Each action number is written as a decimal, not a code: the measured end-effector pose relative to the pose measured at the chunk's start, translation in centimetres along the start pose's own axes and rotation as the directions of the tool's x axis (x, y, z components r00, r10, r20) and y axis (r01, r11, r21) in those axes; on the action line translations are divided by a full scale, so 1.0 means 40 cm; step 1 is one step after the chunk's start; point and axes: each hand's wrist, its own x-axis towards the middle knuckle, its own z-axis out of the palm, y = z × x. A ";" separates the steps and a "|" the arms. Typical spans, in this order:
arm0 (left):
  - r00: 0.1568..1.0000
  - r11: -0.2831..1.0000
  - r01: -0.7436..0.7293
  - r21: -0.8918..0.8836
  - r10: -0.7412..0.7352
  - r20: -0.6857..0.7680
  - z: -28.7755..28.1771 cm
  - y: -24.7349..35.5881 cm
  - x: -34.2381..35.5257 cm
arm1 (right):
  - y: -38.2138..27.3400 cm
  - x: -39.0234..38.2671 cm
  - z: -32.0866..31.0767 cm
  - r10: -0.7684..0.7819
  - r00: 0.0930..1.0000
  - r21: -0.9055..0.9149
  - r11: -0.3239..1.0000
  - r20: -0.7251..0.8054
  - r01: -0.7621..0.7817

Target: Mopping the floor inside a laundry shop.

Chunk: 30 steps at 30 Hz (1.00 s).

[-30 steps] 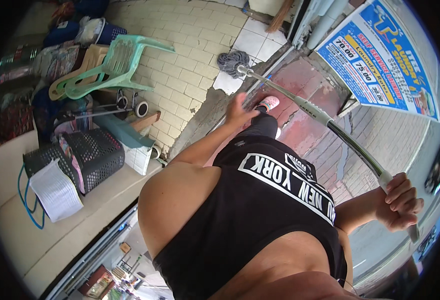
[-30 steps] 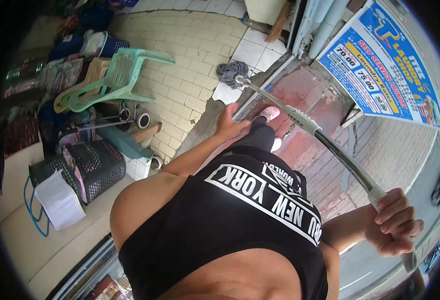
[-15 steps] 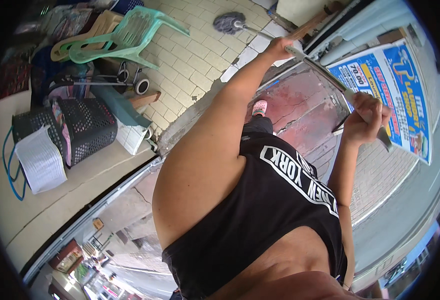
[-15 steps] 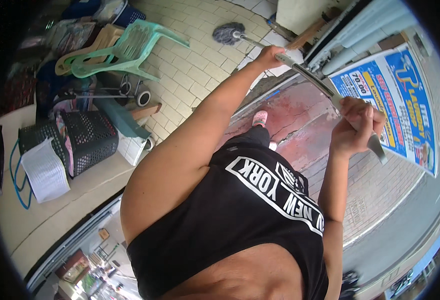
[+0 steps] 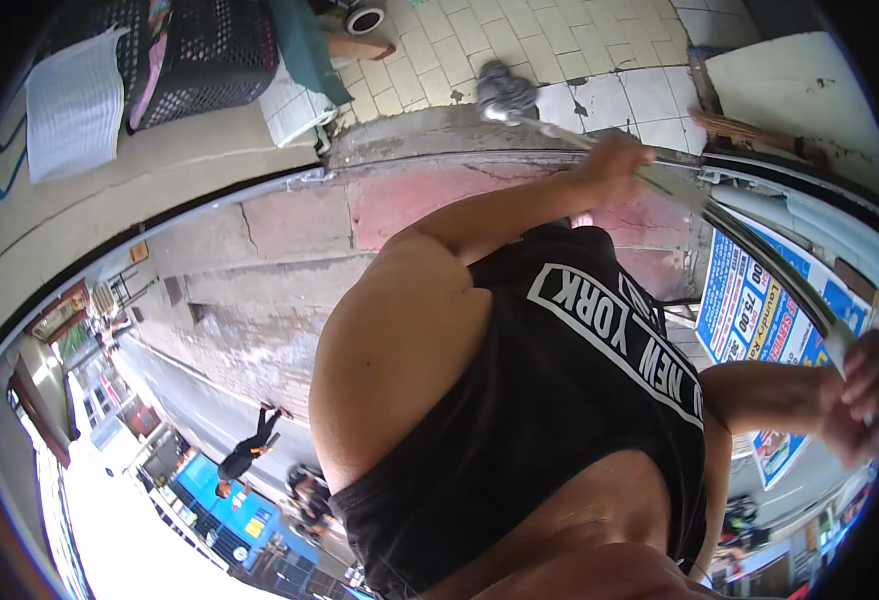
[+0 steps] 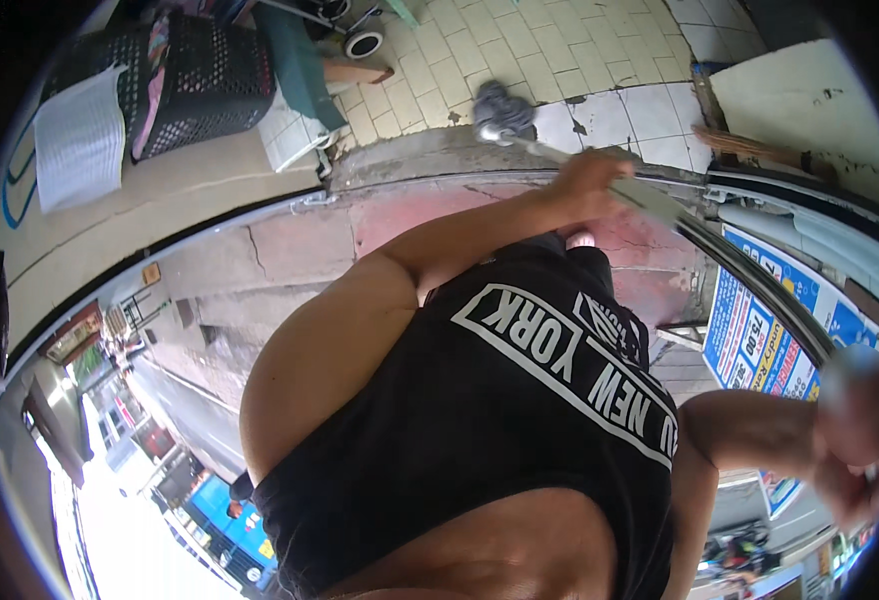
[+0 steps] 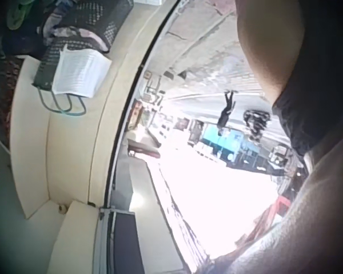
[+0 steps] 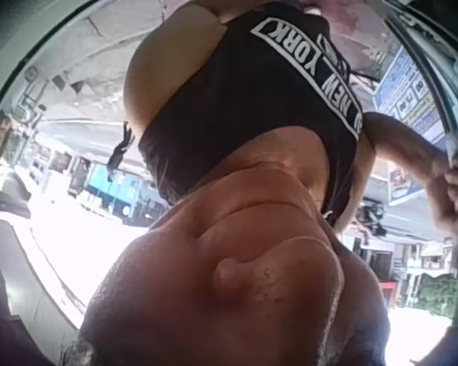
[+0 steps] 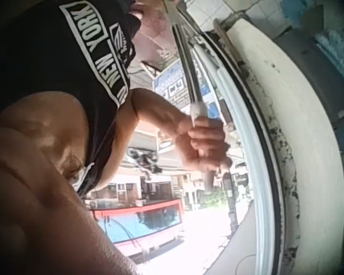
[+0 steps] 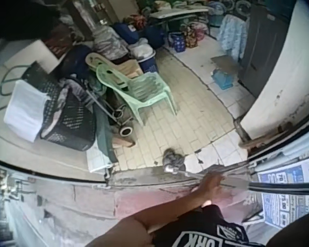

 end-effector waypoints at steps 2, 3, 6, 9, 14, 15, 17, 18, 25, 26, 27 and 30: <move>0.989 0.996 0.092 -0.002 -0.091 -0.114 -0.053 -0.073 -0.079 | 0.088 -0.055 -0.102 0.094 0.996 0.185 0.979 -0.004 -0.091; 0.967 0.987 0.155 0.042 -0.143 -0.210 -0.055 -0.121 -0.111 | 0.141 -0.055 -0.074 0.148 0.989 0.250 0.958 -0.022 -0.138; 0.934 0.944 0.306 0.125 -0.272 -0.229 -0.153 -0.210 -0.143 | 0.286 -0.057 0.056 0.254 0.965 0.314 0.923 -0.062 -0.223; 0.909 0.910 0.350 0.222 -0.273 -0.315 -0.171 -0.280 -0.175 | 0.346 -0.113 0.079 0.290 0.948 0.227 0.940 -0.129 -0.256; 0.924 0.942 0.262 0.207 -0.183 -0.336 -0.013 -0.161 -0.045 | 0.163 -0.121 -0.089 0.281 0.957 0.162 0.950 -0.077 -0.266; 0.925 0.963 0.209 0.171 -0.138 -0.354 0.024 -0.106 0.000 | 0.100 -0.110 -0.119 0.284 0.945 0.199 0.947 -0.161 -0.251; 0.921 0.993 0.054 0.104 -0.010 -0.390 0.106 -0.039 0.091 | -0.018 -0.081 -0.187 0.179 0.984 0.028 0.984 -0.016 -0.178; 0.914 0.996 -0.040 0.076 0.067 -0.401 0.149 -0.015 0.126 | -0.064 -0.049 -0.172 0.131 0.987 -0.064 0.990 0.089 -0.125; 0.963 0.976 -0.200 -0.090 0.179 -0.200 0.311 -0.030 0.346 | -0.035 -0.088 -0.087 -0.177 0.984 -0.218 0.961 -0.009 0.171; 0.962 0.977 -0.208 -0.042 0.197 -0.191 0.317 -0.048 0.381 | -0.005 -0.079 -0.098 -0.164 0.986 -0.239 0.957 0.023 0.165; 0.965 0.978 -0.164 0.129 0.186 -0.184 0.283 -0.008 0.381 | 0.024 -0.071 -0.119 -0.153 0.987 -0.266 0.951 0.051 0.161; 0.998 0.939 0.063 0.339 -0.053 -0.036 0.231 -0.116 0.279 | 0.132 -0.047 -0.156 -0.150 0.988 -0.252 0.956 0.032 0.153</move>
